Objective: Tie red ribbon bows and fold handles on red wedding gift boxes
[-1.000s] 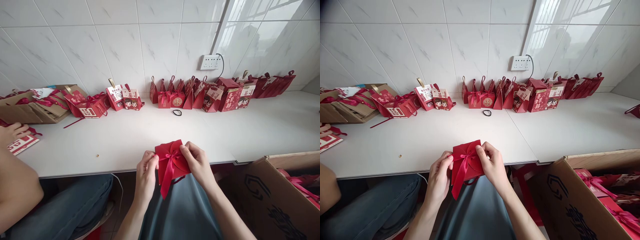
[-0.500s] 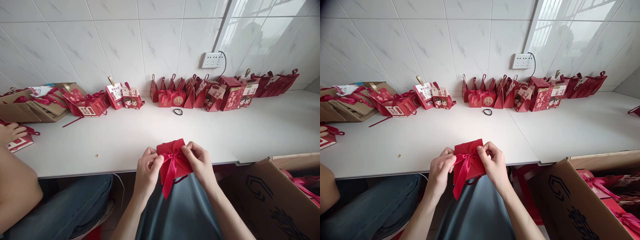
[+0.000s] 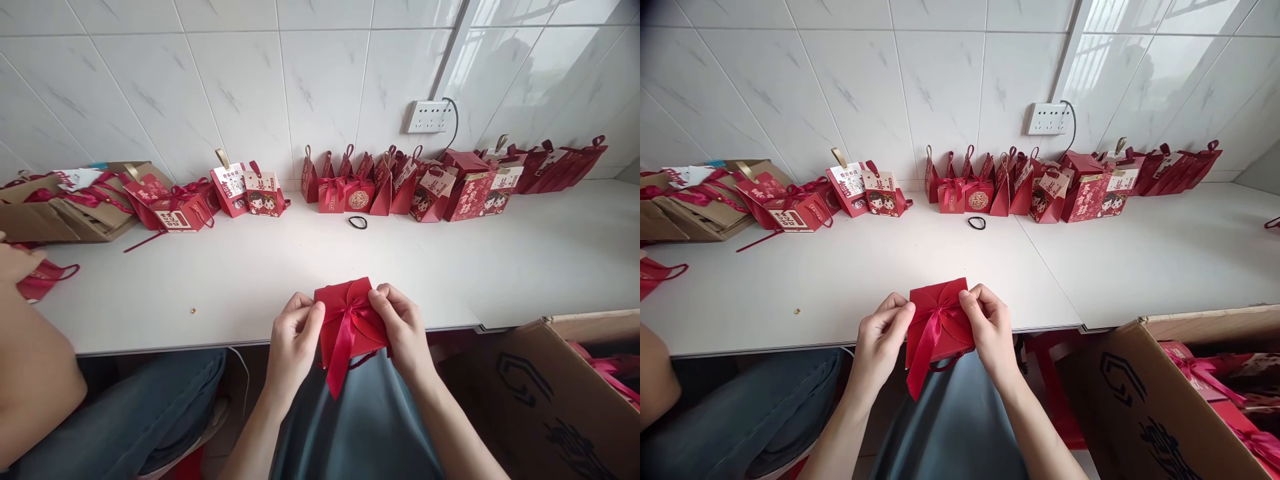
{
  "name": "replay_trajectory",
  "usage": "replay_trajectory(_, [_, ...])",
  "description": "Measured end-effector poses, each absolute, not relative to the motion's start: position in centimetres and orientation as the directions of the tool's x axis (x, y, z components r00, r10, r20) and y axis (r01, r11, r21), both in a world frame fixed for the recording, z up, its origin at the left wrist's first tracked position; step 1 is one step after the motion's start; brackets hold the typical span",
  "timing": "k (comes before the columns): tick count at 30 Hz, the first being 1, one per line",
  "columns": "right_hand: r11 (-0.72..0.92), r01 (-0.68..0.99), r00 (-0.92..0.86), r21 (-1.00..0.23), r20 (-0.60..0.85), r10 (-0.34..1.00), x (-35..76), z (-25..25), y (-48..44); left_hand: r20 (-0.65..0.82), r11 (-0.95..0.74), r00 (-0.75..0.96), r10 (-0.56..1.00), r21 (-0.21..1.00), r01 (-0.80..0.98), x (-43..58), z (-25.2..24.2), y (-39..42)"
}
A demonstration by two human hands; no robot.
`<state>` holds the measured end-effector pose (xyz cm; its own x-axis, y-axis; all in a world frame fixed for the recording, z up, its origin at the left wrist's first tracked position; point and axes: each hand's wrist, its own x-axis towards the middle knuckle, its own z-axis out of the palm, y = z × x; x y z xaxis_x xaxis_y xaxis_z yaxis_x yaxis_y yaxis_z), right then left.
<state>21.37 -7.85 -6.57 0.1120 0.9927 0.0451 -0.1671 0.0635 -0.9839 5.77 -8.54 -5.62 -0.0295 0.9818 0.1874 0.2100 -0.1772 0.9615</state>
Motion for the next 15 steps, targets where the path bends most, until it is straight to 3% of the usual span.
replay_trajectory(11, [0.071, -0.383, 0.171, -0.921, 0.004, 0.985, 20.7, -6.9, -7.6, 0.306, -0.266, -0.184, 0.934, 0.941, 0.211, 7.5, -5.8, -8.4])
replay_trajectory(15, [0.080, -0.353, 0.178, -0.932, 0.017, 0.984, 21.8, -7.2, -7.4, 0.248, -0.222, -0.172, 0.953, 0.962, 0.160, 7.6, -6.0, -8.0])
